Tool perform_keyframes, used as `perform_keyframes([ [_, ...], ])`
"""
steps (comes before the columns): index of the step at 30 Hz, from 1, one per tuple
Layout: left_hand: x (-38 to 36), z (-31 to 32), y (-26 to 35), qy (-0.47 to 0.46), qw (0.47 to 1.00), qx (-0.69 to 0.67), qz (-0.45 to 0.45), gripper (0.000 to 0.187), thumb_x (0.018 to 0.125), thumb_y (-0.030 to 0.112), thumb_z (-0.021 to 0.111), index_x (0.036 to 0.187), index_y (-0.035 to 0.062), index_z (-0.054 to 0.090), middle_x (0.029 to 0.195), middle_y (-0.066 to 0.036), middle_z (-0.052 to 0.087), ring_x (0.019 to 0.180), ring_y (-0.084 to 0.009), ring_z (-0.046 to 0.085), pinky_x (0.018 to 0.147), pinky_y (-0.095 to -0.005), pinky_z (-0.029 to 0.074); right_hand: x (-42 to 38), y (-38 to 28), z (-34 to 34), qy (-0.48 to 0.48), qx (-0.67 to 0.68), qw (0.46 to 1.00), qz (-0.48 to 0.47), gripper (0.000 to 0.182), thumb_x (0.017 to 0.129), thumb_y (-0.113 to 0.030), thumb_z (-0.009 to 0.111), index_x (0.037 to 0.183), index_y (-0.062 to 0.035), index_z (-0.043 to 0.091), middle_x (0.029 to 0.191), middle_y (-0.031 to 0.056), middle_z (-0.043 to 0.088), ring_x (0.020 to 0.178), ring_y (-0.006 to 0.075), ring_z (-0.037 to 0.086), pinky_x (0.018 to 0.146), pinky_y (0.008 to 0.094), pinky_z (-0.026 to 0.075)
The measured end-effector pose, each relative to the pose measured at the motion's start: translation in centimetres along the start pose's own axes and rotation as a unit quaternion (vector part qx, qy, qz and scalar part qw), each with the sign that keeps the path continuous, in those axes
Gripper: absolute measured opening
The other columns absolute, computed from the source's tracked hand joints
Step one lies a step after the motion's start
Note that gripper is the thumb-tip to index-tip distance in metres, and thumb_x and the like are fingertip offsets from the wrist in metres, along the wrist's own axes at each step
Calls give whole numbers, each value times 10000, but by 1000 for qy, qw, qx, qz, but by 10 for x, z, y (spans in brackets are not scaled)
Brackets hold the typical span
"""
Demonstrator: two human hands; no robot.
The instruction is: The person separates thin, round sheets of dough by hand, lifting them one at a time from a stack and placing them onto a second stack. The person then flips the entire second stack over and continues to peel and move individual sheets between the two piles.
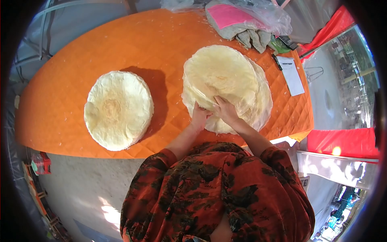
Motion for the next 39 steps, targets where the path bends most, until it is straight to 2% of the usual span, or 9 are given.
perform_keyframes([
  [14,9,-10,-7,62,995,69,-31,297,930,106,529,1198,97,402,1092,-95,575,893,-203,615,673,-343,540,-1,3,17,72,-108,991,-24,436,847,-198,567,1233,-6,503,1221,193,562,1101,365,552,908,419,467],
  [17,10,-10,-10,65,995,56,-44,309,934,110,524,1222,95,413,1133,-87,569,941,-208,612,710,-361,546,16,-5,10,36,-137,990,11,309,818,-111,530,1101,-2,589,1081,211,623,1022,349,599,849,428,490],
  [19,12,-14,-11,88,992,52,-68,317,939,110,509,1242,100,418,1144,-82,569,966,-212,609,736,-373,548,57,54,5,-70,-112,976,175,216,787,-87,529,945,2,646,899,213,660,896,339,646,760,447,505],
  [23,10,-15,-12,91,992,42,-82,333,942,107,484,1269,105,422,1150,-82,570,981,-222,609,770,-391,549,134,28,-180,38,-174,973,149,168,772,-173,609,843,-27,651,801,212,659,769,356,654,663,455,498],
  [24,10,-15,-11,97,991,39,-83,331,939,105,484,1265,100,425,1153,-83,569,983,-226,610,772,-394,550,134,11,-215,92,-213,970,73,179,810,-129,525,866,-62,681,871,209,666,835,378,649,722,472,505],
  [27,8,-15,-10,101,991,24,-84,326,932,101,486,1252,83,430,1151,-87,572,976,-238,617,772,-402,552,115,-47,-247,128,-279,952,19,229,787,-93,537,939,-121,706,835,179,668,804,367,649,692,466,506],
  [30,11,-14,-10,85,992,11,-88,319,926,100,487,1239,70,434,1130,-90,583,938,-245,631,751,-405,559,81,-23,-189,142,-238,961,-13,294,776,-70,532,1009,-129,702,852,187,665,786,364,642,690,452,502],
  [35,11,-12,-10,52,996,37,-68,289,926,90,468,1213,64,455,1112,-97,603,900,-236,647,714,-388,572,25,20,-12,1,-179,984,26,316,807,-39,473,1025,-117,689,974,195,663,867,365,642,753,454,505],
  [39,10,-10,-7,59,993,62,-79,277,933,82,445,1208,62,469,1117,-101,610,916,-224,649,711,-375,576,17,5,-5,35,-154,987,10,156,774,-44,494,867,-58,618,863,158,654,815,358,637,674,443,500],
])
Point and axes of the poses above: each hand's wrist, its own x-axis towards the middle knuckle, its own z-axis out of the palm, y = z × x, the point moved 5 cm from there along x, towards the middle knuckle
